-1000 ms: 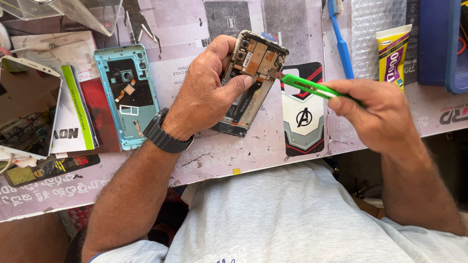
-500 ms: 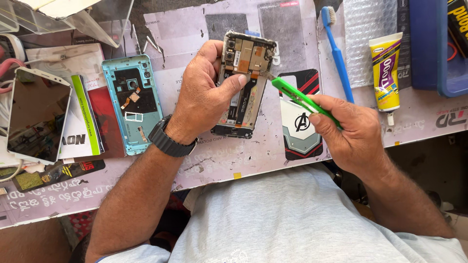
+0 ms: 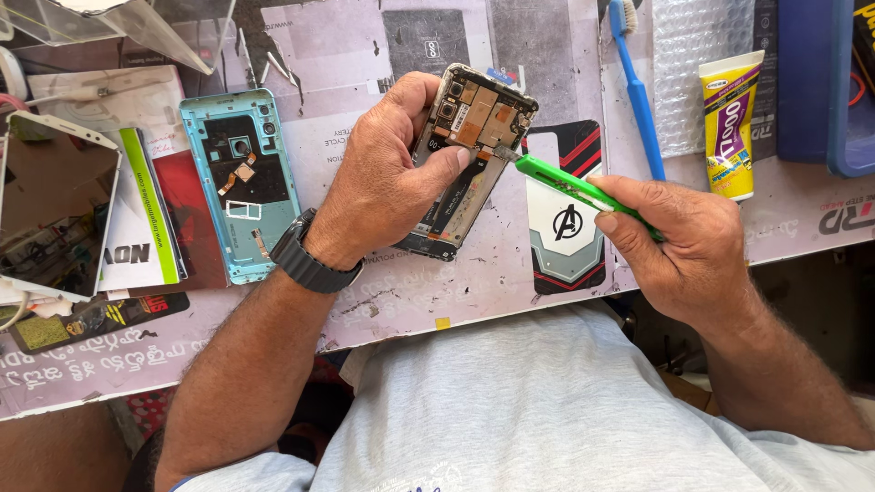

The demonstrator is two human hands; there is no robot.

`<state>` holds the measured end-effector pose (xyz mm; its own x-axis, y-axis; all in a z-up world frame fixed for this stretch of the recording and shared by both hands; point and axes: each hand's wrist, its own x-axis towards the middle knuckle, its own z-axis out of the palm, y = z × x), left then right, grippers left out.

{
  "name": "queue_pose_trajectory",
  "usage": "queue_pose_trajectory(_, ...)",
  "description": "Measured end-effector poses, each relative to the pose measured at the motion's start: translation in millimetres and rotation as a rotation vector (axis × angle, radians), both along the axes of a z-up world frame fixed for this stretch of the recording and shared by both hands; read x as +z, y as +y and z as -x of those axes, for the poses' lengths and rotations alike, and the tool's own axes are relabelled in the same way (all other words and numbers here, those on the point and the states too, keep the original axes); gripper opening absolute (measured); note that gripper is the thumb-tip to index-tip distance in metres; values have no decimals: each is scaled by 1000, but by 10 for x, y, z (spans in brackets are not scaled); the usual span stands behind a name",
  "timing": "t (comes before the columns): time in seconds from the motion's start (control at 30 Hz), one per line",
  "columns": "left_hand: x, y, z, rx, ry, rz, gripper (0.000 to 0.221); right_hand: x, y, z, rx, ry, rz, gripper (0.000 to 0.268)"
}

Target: The person applies adhesive to a small internal component and places it inside a disassembled smartphone chassis. They then apply adhesive to a new battery and insert it into the phone, pressing it into place.

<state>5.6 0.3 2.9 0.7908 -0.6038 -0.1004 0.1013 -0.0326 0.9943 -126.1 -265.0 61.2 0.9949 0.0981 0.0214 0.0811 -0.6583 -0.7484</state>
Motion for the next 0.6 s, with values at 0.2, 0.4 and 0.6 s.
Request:
queue_pose_trajectory(0.2,-11,-3,3,-12,-16,43,32,19,-10,14,-11,10,16,26)
queue_pose_trajectory(0.4,-7,6,-5,-14,-27,8,32,36,2,-4,-9,7,36,26)
queue_pose_trajectory(0.6,5,2,-10,-23,-47,-46,29,34,-32,-14,6,26,36,28)
